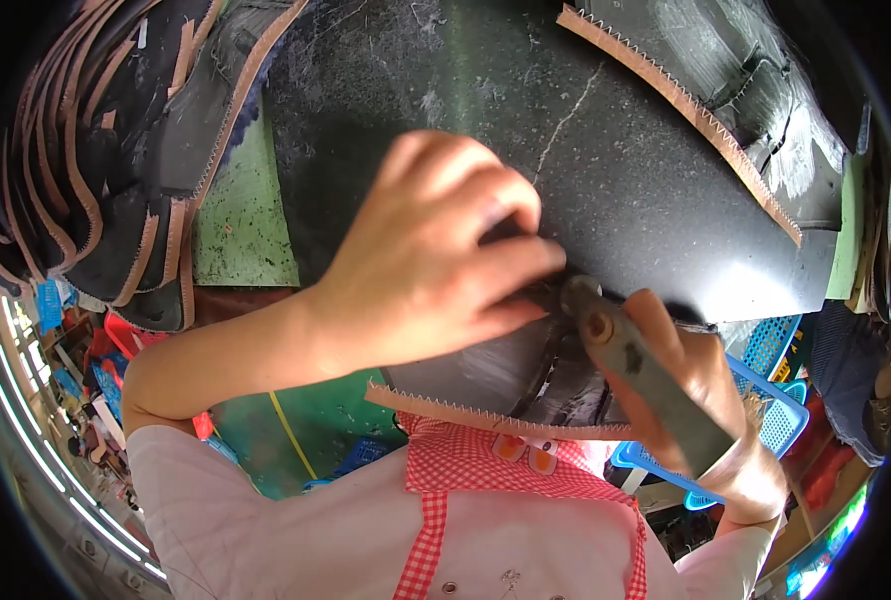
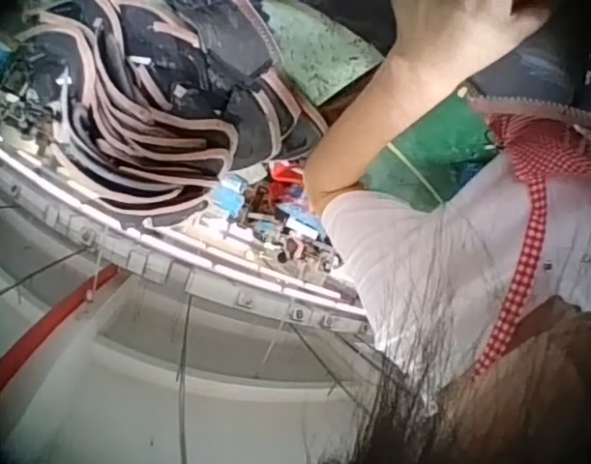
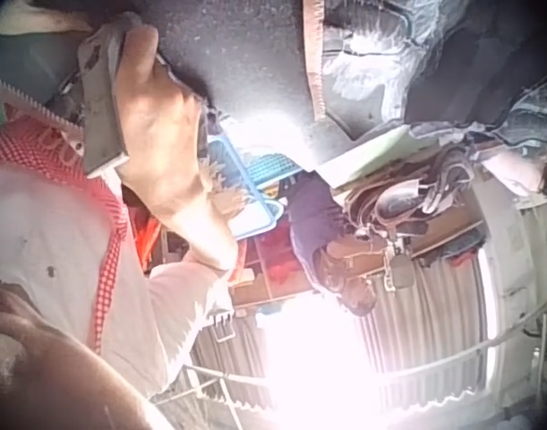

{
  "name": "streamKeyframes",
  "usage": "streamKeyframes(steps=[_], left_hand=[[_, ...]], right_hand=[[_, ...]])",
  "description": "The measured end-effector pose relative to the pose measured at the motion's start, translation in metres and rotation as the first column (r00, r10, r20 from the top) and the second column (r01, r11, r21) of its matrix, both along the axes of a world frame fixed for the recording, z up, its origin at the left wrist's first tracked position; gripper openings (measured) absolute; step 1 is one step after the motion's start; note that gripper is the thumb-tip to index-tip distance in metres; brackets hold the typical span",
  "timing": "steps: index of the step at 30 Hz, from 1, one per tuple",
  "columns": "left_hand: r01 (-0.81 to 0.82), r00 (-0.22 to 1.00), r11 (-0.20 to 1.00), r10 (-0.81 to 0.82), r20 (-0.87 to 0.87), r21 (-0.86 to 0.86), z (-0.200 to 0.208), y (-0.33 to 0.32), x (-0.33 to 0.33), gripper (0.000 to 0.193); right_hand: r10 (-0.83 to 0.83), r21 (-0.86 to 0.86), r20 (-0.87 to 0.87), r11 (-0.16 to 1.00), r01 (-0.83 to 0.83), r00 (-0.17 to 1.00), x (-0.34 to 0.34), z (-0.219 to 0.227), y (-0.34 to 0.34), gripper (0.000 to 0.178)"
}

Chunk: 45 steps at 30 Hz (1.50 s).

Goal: Hammering pieces of shoe leather on a workbench to flatten or join them during manufacturing.

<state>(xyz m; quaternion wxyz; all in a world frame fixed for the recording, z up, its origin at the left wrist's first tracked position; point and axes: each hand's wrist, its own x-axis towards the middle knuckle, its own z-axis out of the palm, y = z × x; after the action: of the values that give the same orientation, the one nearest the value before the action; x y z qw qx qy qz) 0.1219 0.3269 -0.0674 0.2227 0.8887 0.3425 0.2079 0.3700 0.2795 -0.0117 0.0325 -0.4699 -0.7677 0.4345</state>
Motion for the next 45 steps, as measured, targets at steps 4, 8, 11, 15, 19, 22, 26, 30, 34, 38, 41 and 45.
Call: streamKeyframes(steps=[4, 8, 11, 15, 19, 22, 26, 30, 34, 38, 41, 45], left_hand=[[0.118, 0.989, 0.993, -0.118, 0.089, 0.008, -0.011, -0.01, -0.009, 0.025], [0.115, 0.992, 0.987, -0.12, 0.033, 0.116, -0.007, -0.023, -0.004, 0.017], [0.126, 0.992, 0.982, -0.128, 0.009, 0.138, -0.01, -0.026, -0.004, 0.018], [0.133, 0.987, 0.988, -0.138, 0.078, 0.076, -0.008, -0.016, -0.008, 0.017], [0.09, 0.989, 0.994, -0.081, 0.123, -0.066, -0.01, -0.011, -0.02, 0.024], [0.156, 0.985, 0.987, -0.159, 0.064, 0.043, -0.01, -0.012, -0.022, 0.022], [0.197, 0.98, 0.972, -0.193, 0.045, -0.128, -0.004, 0.001, -0.036, 0.02], [0.256, 0.967, 0.959, -0.256, -0.018, 0.122, 0.0, -0.007, -0.036, 0.015], [0.228, 0.973, 0.965, -0.229, 0.01, -0.131, 0.0, 0.01, -0.046, 0.012], [0.283, 0.959, 0.943, -0.281, -0.037, 0.173, -0.002, -0.002, -0.046, 0.02], [0.191, 0.982, 0.98, -0.19, 0.017, -0.059, -0.004, 0.006, -0.052, 0.019], [0.213, 0.977, 0.969, -0.215, 0.001, 0.122, -0.006, -0.001, -0.056, 0.02]], right_hand=[[-0.048, 0.046, -0.058, 0.998, 0.051, 0.997, 0.0, 0.002, 0.005, 0.013], [-0.016, 0.066, 0.063, 0.998, 0.012, 0.998, -0.007, 0.005, -0.009, 0.013], [-0.06, -0.01, 0.003, 0.998, 0.06, 0.998, -0.009, 0.005, 0.007, 0.011], [0.041, 0.066, 0.142, 0.996, -0.051, 0.989, -0.015, -0.003, -0.016, 0.011], [-0.17, -0.102, -0.069, 0.981, 0.163, 0.983, -0.023, 0.009, 0.001, 0.016], [0.031, 0.016, 0.037, 0.999, -0.032, 0.999, -0.024, 0.001, -0.007, 0.016], [-0.017, -0.072, -0.006, 0.997, 0.017, 1.0, -0.029, 0.002, -0.008, 0.016], [0.1, 0.025, 0.095, 0.994, -0.103, 0.99, -0.04, 0.005, -0.004, 0.021], [0.04, -0.019, -0.002, 0.999, -0.04, 0.999, -0.044, 0.001, -0.006, 0.023], [0.058, 0.011, -0.008, 0.998, -0.058, 0.998, -0.046, 0.003, -0.006, 0.028], [0.112, 0.026, 0.049, 0.993, -0.113, 0.993, -0.05, -0.005, -0.013, 0.037], [-0.001, -0.014, -0.128, 1.0, -0.001, 0.992, -0.055, 0.004, -0.001, 0.033]])
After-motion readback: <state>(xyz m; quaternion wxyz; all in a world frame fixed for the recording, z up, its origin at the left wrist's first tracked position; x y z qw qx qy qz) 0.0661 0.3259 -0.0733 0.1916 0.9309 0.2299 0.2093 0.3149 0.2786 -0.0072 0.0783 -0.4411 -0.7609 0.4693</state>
